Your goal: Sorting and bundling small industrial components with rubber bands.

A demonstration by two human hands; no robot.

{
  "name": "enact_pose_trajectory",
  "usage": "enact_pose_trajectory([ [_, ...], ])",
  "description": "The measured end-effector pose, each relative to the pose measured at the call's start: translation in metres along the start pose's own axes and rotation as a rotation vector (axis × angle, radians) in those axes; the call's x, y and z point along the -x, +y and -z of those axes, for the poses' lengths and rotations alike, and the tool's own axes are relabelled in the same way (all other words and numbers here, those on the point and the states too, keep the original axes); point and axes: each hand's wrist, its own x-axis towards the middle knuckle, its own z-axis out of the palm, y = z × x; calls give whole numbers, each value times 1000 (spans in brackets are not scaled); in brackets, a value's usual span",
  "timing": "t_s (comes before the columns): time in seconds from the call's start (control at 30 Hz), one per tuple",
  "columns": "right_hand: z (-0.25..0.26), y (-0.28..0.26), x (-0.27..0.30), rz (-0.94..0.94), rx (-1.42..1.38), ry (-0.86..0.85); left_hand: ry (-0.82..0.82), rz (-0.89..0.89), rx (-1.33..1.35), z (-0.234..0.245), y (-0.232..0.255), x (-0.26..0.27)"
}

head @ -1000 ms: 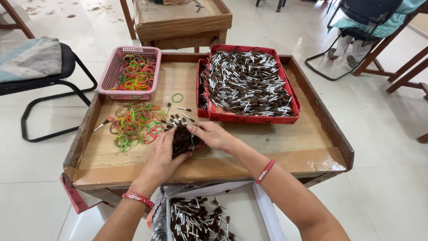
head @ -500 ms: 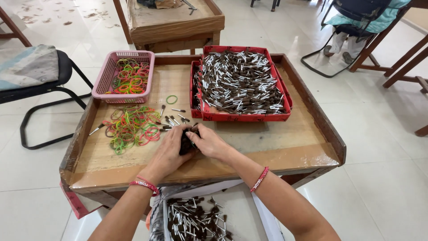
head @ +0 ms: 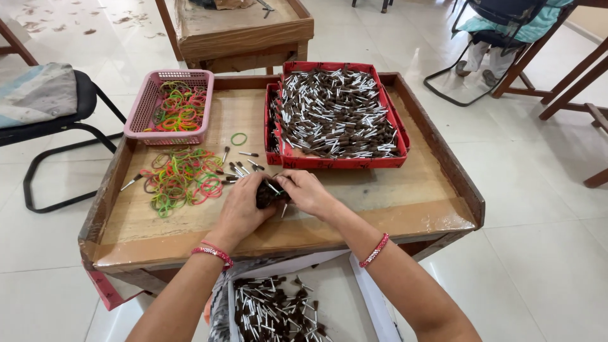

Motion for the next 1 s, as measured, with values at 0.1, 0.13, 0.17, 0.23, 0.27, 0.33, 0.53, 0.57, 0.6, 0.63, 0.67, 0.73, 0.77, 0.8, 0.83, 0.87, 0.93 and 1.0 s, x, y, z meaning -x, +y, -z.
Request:
enact_pose_trajectory([
  [0.1, 6, -4, 3, 49, 5, 14, 41, 2, -20, -1, 6, -5],
  [0.13, 8, -8, 7, 165, 133, 70, 51, 21, -19, -1, 8, -6],
  [0.17, 9, -10, 11, 277, 260, 123, 58, 42, -16, -1, 10, -5],
  [0.23, 14, -10, 14, 205, 216, 129, 55, 47, -30, -1, 10, -5],
  [0.27, 16, -9, 16, 136, 172, 132, 54, 51, -44, -1, 11, -5],
  [0.33, 25, 4, 26, 60, -148, 42, 61, 33, -66, 0, 8, -6],
  [0.53, 25, -19, 130, -117, -455, -368, 110, 81, 44, 3, -5, -5],
  [0.57, 22, -25, 150, -202, -425, -498, 122, 114, 94, 4, -8, -5],
  [0.6, 13, -7, 164, -203, -424, -497, 121, 113, 94, 6, -10, -4],
  [0.63, 3, 12, 178, -169, -378, -596, 122, 162, 126, 9, -13, -2],
  [0.67, -6, 31, 191, -134, -331, -695, 124, 210, 157, 11, -16, 0],
  [0.73, -16, 34, 210, -40, -201, -699, 127, 206, 214, 14, -16, 6],
  [0.77, -20, 36, 218, 52, -70, -697, 129, 202, 274, 16, -15, 8],
  [0.8, -24, 35, 224, 56, -71, -695, 129, 200, 271, 19, 0, 16],
  [0.83, -28, 34, 230, 102, -47, -629, 84, 141, 490, 23, 16, 26],
  [0.87, -32, 33, 236, 148, -22, -562, 37, 81, 709, 26, 31, 35],
  [0.93, -54, 54, 251, -10, -359, -546, -40, 20, 601, 24, 68, 65],
  [1.0, -71, 74, 260, -172, -687, -521, -109, -42, 497, 14, 93, 95],
])
